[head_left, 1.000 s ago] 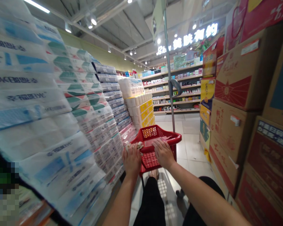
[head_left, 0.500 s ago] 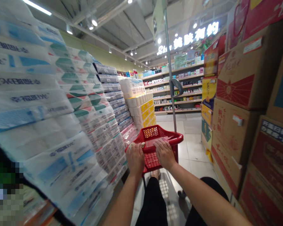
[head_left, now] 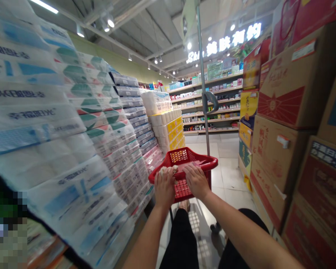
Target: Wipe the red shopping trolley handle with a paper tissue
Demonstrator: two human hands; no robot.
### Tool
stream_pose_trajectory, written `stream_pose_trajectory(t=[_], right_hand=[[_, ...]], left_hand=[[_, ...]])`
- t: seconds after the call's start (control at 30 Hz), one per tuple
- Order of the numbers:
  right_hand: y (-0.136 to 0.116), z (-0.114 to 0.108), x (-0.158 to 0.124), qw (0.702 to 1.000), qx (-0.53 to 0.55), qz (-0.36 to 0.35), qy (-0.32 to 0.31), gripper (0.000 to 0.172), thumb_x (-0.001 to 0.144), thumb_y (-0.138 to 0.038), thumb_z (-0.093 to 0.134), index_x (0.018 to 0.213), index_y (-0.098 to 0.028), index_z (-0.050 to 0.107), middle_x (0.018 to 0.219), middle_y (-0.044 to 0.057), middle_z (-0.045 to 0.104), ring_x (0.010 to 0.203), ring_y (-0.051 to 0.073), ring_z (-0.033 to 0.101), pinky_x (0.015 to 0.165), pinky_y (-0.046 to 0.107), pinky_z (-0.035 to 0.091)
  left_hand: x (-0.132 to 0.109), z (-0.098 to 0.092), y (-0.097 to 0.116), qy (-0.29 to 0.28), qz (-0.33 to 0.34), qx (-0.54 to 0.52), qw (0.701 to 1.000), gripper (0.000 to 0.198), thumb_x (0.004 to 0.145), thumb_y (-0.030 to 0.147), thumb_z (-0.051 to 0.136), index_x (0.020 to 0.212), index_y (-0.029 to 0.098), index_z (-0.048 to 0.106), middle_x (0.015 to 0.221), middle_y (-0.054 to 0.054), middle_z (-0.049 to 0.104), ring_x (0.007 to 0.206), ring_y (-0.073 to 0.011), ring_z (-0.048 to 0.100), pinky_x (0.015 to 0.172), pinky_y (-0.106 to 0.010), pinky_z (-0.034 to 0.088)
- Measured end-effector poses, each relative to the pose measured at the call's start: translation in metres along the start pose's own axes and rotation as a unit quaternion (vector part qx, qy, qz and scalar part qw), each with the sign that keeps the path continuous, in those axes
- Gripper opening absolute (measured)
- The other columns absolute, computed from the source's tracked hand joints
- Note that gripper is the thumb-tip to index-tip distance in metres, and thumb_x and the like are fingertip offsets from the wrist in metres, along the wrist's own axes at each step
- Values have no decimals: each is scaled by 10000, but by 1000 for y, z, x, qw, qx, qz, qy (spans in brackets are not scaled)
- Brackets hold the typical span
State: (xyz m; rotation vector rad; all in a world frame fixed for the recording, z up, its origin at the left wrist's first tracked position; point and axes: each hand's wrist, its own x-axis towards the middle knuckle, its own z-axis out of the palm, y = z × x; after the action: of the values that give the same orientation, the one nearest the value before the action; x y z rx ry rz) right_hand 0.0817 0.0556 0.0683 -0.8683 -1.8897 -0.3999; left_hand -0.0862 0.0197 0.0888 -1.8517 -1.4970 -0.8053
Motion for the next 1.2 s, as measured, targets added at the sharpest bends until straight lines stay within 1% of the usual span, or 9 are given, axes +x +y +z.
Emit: stream_pose_trajectory(t=[0.13, 0.3, 0.43, 0.6, 0.77, 0.9, 0.97, 1.07, 1.2], right_hand=[[-1, -1, 0, 1000, 0, 6, 4, 367, 931, -168, 417, 1274, -183, 546, 1291, 61, 584, 1295, 226, 411, 1096, 413, 267], [-2, -2, 1, 1000, 5, 10, 1, 368, 938, -170, 404, 1278, -181, 545, 1290, 58, 585, 1278, 224, 429, 1092, 413, 278], [-3, -3, 2, 1000, 7, 4, -4, 374, 937, -166, 405, 1284, -195, 543, 1289, 55, 586, 1271, 220, 438, 1095, 417, 277], [-4, -3, 1, 1000, 8, 17, 7, 381, 931, -163, 411, 1290, -192, 538, 1291, 58, 585, 1271, 222, 437, 1095, 424, 281], [-3, 0, 1, 1000, 5, 4, 10, 378, 931, -158, 407, 1280, -200, 547, 1280, 51, 593, 1264, 218, 446, 1090, 423, 288], [-4, 1, 1, 999, 3, 9, 32, 380, 931, -164, 403, 1286, -186, 538, 1277, 57, 595, 1259, 221, 450, 1089, 426, 289], [-4, 1, 1, 1000, 5, 3, 29, 383, 935, -166, 395, 1292, -186, 531, 1284, 55, 590, 1267, 222, 443, 1093, 425, 287], [-5, 0, -1, 1000, 14, 7, 24, 384, 940, -168, 383, 1300, -188, 516, 1280, 65, 590, 1258, 220, 455, 1088, 428, 303], [-4, -1, 11, 995, 47, 80, 39, 373, 956, -239, 394, 1305, -147, 483, 1157, 118, 641, 1141, 242, 544, 1009, 450, 391]], left_hand=[[-1, 0, -2, 19, -62, 18, 998, 403, 948, 234, 370, 1330, 171, 481, 1282, -127, 563, 1266, -293, 434, 1073, -512, 310], [-4, 2, -5, 5, 10, 6, 1000, 428, 939, 239, 408, 1364, 232, 452, 1374, -91, 497, 1313, -281, 381, 1095, -483, 300], [-3, 1, -5, 24, -70, 14, 997, 396, 954, 272, 364, 1317, 190, 499, 1285, -121, 556, 1247, -289, 444, 1062, -508, 330], [-3, -1, 3, -8, 45, -21, 999, 430, 931, 312, 439, 1358, 265, 457, 1396, -73, 469, 1313, -281, 379, 1093, -498, 300], [3, -2, 1, 10, -32, 3, 999, 425, 950, 257, 368, 1364, 206, 451, 1298, -119, 549, 1256, -280, 442, 1051, -494, 346], [8, 0, 7, -20, 71, -18, 997, 446, 933, 283, 427, 1377, 240, 429, 1387, -83, 485, 1315, -282, 389, 1093, -504, 303], [11, 1, 9, -19, 63, -24, 998, 455, 939, 282, 412, 1391, 229, 406, 1392, -89, 483, 1316, -276, 392, 1071, -486, 338], [16, 0, 11, -7, -9, -33, 999, 441, 958, 266, 349, 1385, 176, 409, 1328, -126, 538, 1279, -266, 437, 1035, -473, 380], [13, -8, 24, -33, 58, -94, 993, 467, 963, 329, 338, 1410, 200, 369, 1399, -95, 484, 1352, -267, 349, 1116, -504, 285]])
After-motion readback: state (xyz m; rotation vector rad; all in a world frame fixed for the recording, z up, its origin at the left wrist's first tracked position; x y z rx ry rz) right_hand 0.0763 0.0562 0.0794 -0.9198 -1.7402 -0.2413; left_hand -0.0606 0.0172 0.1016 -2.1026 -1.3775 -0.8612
